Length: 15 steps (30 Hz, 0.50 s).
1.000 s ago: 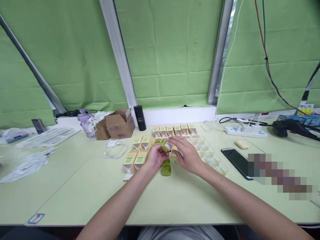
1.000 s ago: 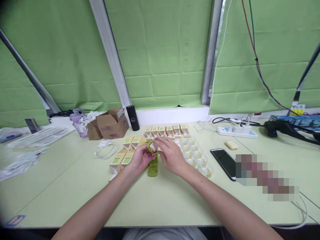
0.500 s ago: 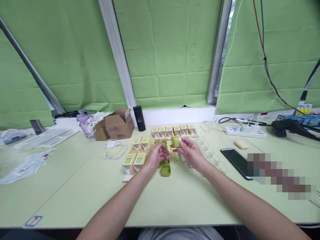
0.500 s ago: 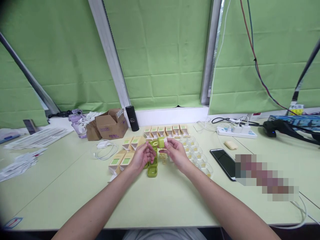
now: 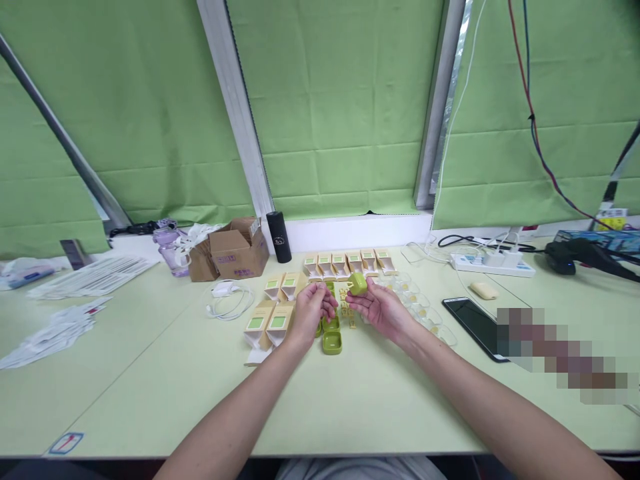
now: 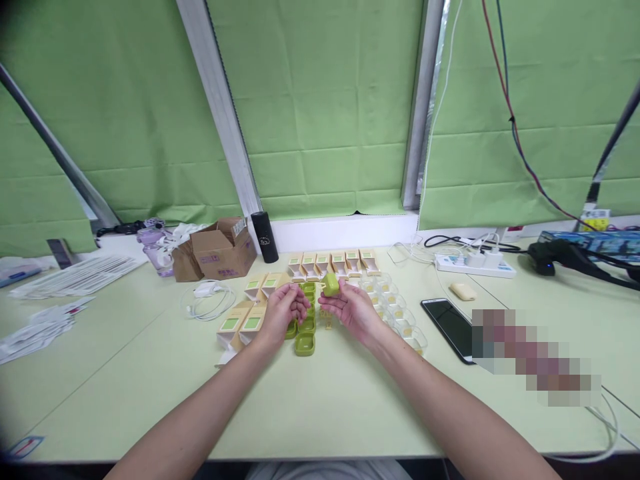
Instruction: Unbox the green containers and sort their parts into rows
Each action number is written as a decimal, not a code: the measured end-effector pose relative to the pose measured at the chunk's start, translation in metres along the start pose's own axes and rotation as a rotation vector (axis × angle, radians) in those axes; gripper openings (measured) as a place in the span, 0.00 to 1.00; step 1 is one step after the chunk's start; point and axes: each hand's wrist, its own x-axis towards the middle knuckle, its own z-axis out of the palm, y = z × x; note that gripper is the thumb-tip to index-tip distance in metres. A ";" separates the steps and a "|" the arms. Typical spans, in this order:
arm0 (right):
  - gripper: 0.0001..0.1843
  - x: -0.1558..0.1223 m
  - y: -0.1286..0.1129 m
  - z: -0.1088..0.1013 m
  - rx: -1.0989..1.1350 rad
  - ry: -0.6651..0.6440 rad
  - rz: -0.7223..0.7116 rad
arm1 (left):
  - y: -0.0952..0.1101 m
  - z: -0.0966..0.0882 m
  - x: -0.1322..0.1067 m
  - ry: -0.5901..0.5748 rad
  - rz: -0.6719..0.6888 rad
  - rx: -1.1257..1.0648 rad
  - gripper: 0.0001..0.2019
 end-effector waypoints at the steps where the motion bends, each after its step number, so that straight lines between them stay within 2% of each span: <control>1: 0.20 0.000 0.000 0.001 -0.010 -0.005 -0.010 | 0.000 0.000 0.001 0.013 0.022 0.004 0.22; 4: 0.21 0.000 0.000 0.002 -0.038 -0.013 -0.063 | -0.001 0.001 0.002 0.063 0.130 0.026 0.20; 7: 0.26 0.001 0.004 0.003 -0.113 0.033 -0.156 | 0.000 0.003 0.000 0.096 0.248 0.077 0.15; 10: 0.25 0.002 0.009 0.003 -0.318 0.072 -0.281 | 0.003 0.005 -0.005 0.100 0.297 0.089 0.12; 15: 0.17 -0.004 0.013 0.002 -0.726 0.024 -0.490 | 0.005 0.010 -0.013 0.041 0.291 0.090 0.12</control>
